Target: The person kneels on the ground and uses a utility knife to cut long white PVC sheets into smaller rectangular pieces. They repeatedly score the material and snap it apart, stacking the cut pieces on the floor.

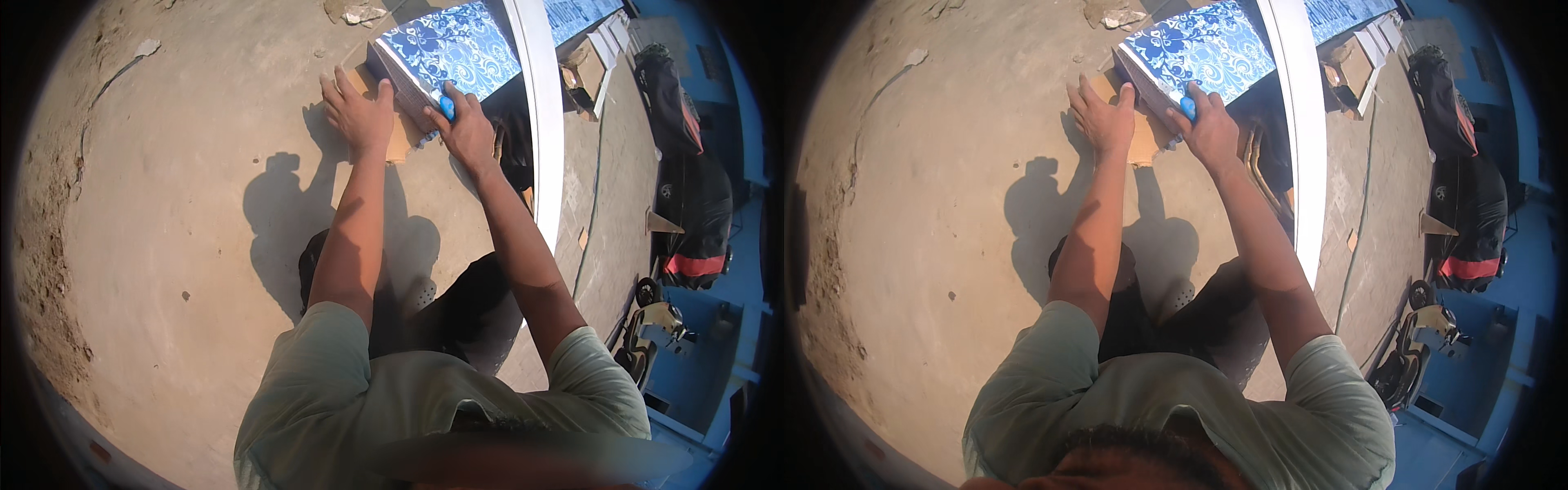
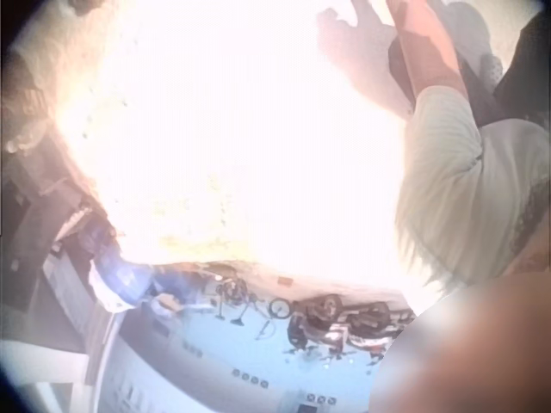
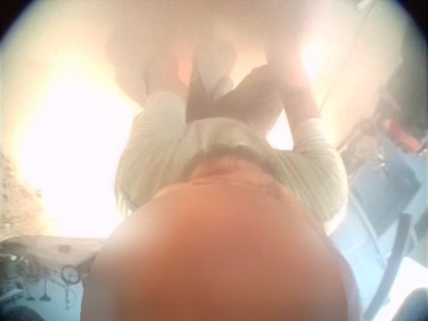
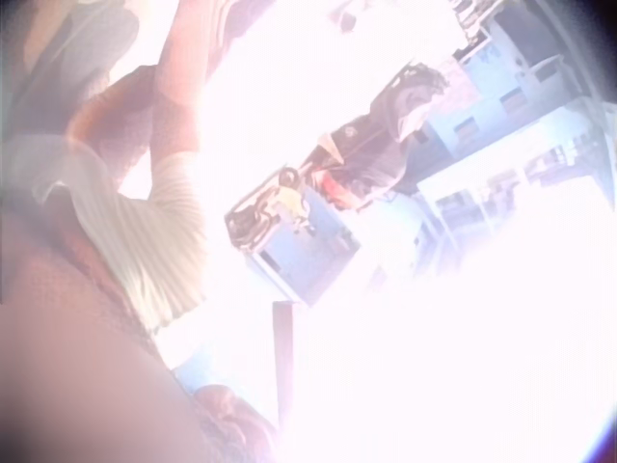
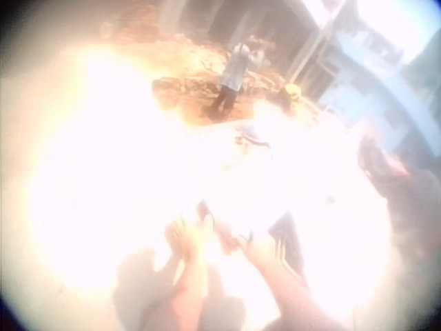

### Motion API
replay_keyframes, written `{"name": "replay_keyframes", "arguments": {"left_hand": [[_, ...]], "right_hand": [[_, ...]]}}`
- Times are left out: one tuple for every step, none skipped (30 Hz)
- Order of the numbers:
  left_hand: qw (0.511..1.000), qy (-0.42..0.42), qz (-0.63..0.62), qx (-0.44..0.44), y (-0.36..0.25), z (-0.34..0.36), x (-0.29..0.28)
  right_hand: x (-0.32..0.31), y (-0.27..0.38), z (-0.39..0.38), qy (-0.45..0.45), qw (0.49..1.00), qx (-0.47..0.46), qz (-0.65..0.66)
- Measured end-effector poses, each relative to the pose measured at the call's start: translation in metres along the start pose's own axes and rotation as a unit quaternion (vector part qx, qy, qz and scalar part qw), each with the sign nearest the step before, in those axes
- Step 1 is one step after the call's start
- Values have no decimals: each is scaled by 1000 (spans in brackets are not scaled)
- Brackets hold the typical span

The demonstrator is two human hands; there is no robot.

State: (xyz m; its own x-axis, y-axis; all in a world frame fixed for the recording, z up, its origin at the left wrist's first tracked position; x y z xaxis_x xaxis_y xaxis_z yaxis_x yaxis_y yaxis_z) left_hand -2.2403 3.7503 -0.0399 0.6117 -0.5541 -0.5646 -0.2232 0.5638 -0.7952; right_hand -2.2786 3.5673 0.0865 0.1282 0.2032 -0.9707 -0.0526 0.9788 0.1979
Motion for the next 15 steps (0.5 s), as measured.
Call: {"name": "replay_keyframes", "arguments": {"left_hand": [[998, 13, 7, 60, 1, 12, -6], [998, 42, -17, 40, 4, 22, -7], [991, 113, -71, -31, 15, 37, -8], [968, 181, -126, -122, 25, 46, -7], [963, 145, -169, -152, 25, 51, -4], [968, 120, -192, -108, 26, 57, -4], [974, 83, -194, -77, 21, 58, 1], [978, 68, -184, -72, 17, 58, 4], [982, 77, -170, 4, 8, 60, 9], [983, 102, -151, 31, 3, 61, 12], [980, 150, -117, 61, 0, 63, 15], [973, 174, -99, 114, -3, 65, 17], [966, 202, -132, 92, 4, 70, 14], [966, 230, -92, 72, 13, 75, 11], [965, 242, -72, 71, 24, 78, 6]], "right_hand": [[4, -1, 3, -9, 1000, 10, 2], [7, -2, 5, -10, 1000, -1, 1], [8, -5, 5, 5, 1000, 4, 0], [8, -8, 6, 18, 1000, 18, -6], [7, -10, 7, 15, 1000, 2, 7], [6, -12, 9, 23, 1000, -2, 8], [5, -14, 10, 23, 1000, -5, 10], [4, -14, 12, 20, 999, -17, 18], [5, -16, 15, 51, 999, 1, 10], [4, -17, 17, 52, 999, 4, 6], [4, -16, 19, 49, 999, -3, 10], [3, -16, 20, 47, 999, -2, 14], [2, -15, 20, 49, 999, -5, 16], [1, -16, 20, 54, 998, 2, 18], [0, -15, 20, 59, 998, 9, 21]]}}
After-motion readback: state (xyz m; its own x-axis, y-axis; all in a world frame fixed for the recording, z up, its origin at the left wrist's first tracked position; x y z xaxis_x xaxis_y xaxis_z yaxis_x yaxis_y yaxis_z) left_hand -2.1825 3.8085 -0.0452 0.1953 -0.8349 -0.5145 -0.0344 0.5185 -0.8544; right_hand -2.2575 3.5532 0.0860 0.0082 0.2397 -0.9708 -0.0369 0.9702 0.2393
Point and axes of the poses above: each hand's wrist, its own z-axis towards the middle knuckle, its own x-axis out of the palm, y = z × x, the point moved 2 cm from there along z, towards the middle knuckle
